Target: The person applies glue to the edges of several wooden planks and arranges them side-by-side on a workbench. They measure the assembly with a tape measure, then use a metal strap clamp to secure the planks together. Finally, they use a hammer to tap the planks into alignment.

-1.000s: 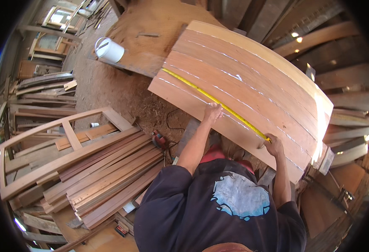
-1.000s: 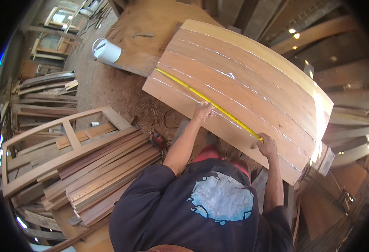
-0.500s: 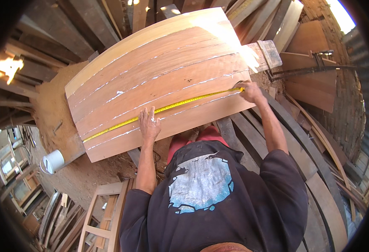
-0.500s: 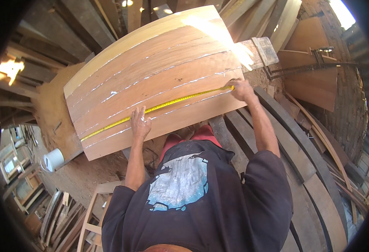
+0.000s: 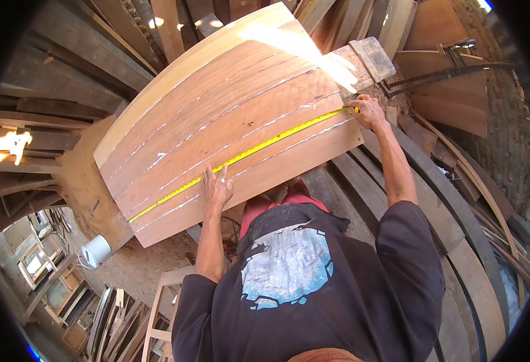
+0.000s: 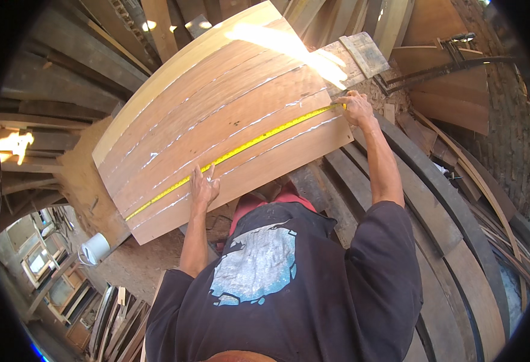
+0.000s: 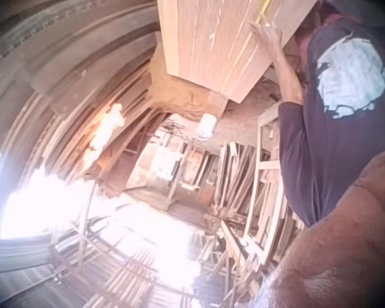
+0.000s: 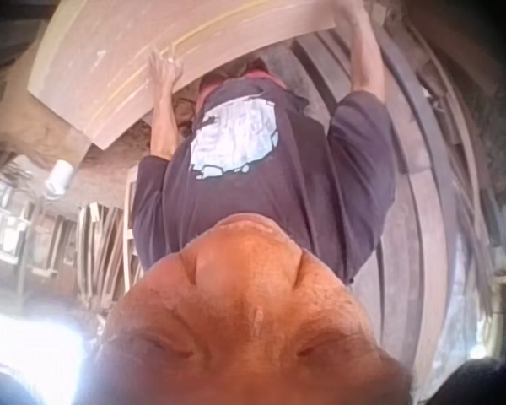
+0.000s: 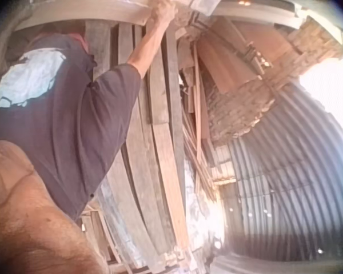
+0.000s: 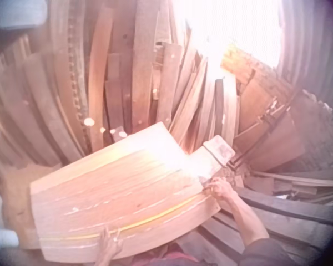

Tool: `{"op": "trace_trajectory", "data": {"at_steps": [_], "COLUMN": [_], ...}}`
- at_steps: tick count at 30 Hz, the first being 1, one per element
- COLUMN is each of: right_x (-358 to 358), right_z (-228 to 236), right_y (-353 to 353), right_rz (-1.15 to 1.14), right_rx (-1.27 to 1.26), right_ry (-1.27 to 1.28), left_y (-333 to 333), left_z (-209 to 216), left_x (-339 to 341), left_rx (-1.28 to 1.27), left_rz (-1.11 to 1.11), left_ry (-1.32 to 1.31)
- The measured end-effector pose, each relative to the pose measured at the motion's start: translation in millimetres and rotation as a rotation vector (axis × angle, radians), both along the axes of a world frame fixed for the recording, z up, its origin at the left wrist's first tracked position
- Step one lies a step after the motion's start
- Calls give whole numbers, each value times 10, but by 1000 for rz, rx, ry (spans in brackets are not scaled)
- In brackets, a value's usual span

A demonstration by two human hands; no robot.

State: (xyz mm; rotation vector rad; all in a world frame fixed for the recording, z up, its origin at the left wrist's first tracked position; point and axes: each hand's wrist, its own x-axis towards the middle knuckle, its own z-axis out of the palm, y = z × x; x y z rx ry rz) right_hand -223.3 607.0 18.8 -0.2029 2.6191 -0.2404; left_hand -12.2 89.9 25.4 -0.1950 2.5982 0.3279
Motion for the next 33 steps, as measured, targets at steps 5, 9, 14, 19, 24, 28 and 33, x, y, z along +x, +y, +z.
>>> {"op": "trace_trajectory", "data": {"at_steps": [5, 9, 14, 19, 24, 28, 33], "right_x": [-14, -24, -49, -68, -82, 141, 547], "right_z": [-217, -299, -273, -284, -14, 369, 189], "right_y": [156, 221, 193, 177, 19, -261, -1235], "right_rz": [-13, -21, -53, -49, 0, 224, 406], "right_rx": [-3, -4, -5, 27, 36, -234, -279], "right_ry": [41, 36, 4, -10, -53, -148, -461], "left_y": [32, 12, -18, 3, -73, -276, -1135], "left_z": [-56, -112, -142, -135, -160, 6, 263], "left_x": [20, 22, 20, 6, 49, -63, 354], "left_rx": [-23, -33, -29, -26, -75, -37, 76], "left_rz": [31, 30, 44, 43, -16, 29, 15], "left_ry": [-81, -91, -88, -71, -27, 71, -219]}}
